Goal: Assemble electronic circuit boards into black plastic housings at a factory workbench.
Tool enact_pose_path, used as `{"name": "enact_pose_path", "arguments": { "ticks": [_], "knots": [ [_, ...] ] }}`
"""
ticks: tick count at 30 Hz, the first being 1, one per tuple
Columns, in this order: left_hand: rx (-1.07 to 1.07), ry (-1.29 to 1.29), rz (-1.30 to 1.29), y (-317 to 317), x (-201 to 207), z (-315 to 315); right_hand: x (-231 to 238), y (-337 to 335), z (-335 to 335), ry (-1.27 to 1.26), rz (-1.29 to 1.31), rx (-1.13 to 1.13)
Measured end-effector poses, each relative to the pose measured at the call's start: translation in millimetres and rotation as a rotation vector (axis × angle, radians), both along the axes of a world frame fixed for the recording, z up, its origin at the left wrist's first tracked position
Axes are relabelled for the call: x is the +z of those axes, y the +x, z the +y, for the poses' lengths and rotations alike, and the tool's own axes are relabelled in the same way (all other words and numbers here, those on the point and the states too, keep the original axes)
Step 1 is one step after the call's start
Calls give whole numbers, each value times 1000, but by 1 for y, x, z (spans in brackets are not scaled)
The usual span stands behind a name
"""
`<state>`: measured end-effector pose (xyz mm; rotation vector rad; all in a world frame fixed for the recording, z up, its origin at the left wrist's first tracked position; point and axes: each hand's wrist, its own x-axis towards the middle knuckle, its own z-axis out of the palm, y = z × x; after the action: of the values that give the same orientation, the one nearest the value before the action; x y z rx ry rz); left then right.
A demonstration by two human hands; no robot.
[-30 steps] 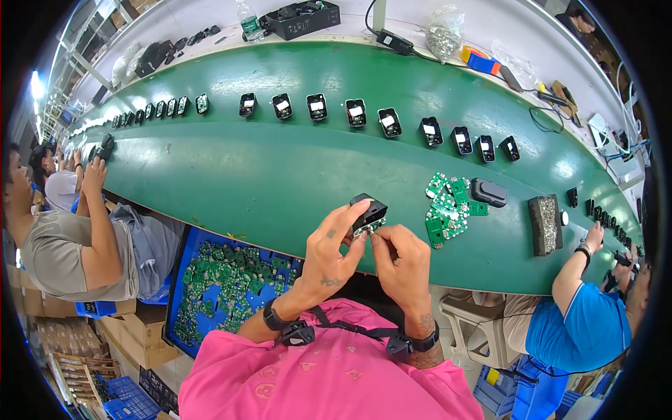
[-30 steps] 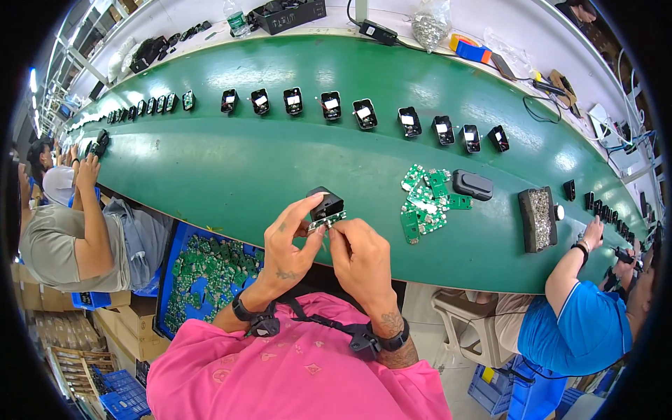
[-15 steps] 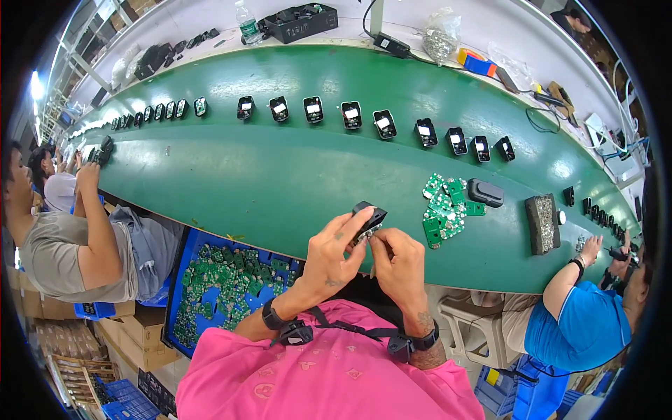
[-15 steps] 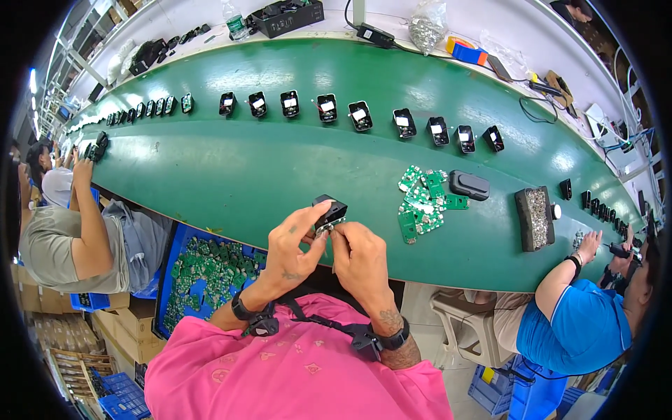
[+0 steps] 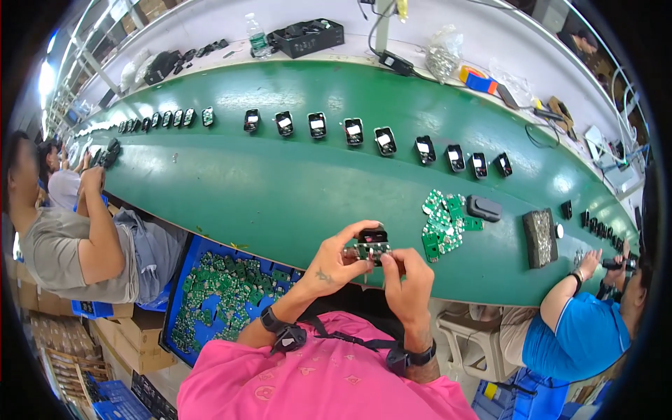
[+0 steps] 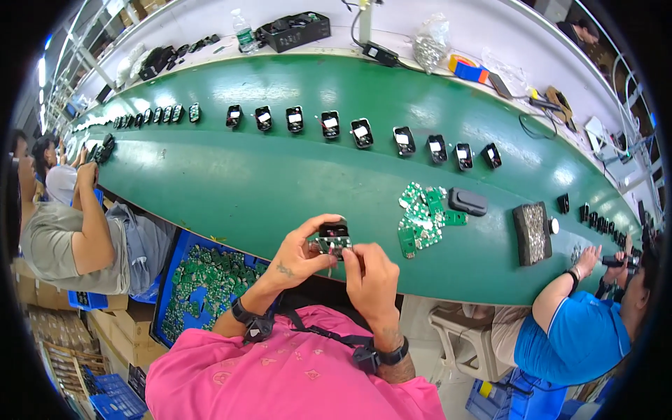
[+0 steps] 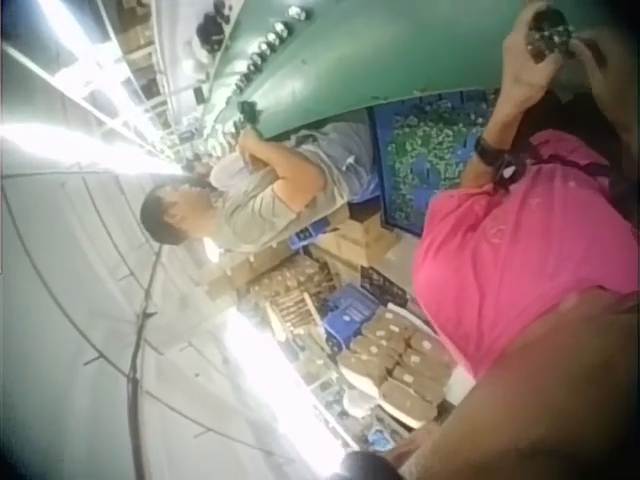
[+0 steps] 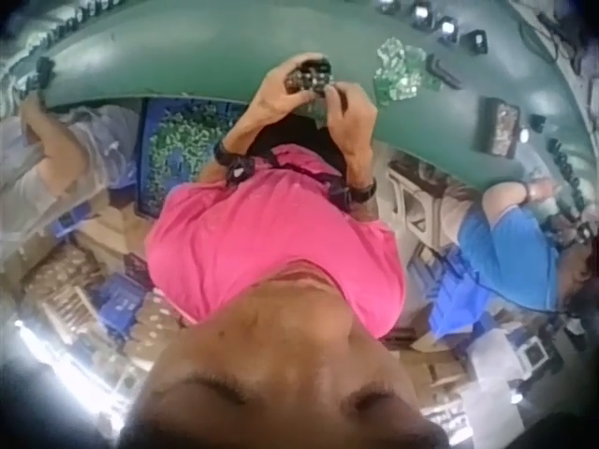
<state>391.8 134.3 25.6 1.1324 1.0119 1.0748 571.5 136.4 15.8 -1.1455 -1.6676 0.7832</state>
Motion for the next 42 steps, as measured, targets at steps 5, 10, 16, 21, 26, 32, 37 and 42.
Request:
{"name": "enact_pose_path", "arguments": {
  "ticks": [5, 10, 16, 21, 26, 32, 37, 42],
  "knots": [
    [87, 207, 309, 14, 6, 0, -2, -8, -10, 92, 126, 31],
    [127, 260, 397, 19, 9, -3, -13, -3, -7, -48, 293, 39],
    [75, 386, 449, 19, 12, -4, 12, 17, 3, -319, 341, 112],
    [139, 465, 512, 21, 10, -8, 40, 21, 7, -142, -12, 197],
    [145, 469, 495, 28, 19, -13, 39, 26, 7, -222, -2, 165],
    [-31, 251, 392, 16, 28, -16, 41, 20, 0, -299, 26, 63],
    [-40, 117, 235, 19, 22, -19, 36, 15, -4, -253, 19, -22],
    [137, 131, 273, 30, 11, -21, 27, 10, -5, -156, -67, -75]
  ]
}}
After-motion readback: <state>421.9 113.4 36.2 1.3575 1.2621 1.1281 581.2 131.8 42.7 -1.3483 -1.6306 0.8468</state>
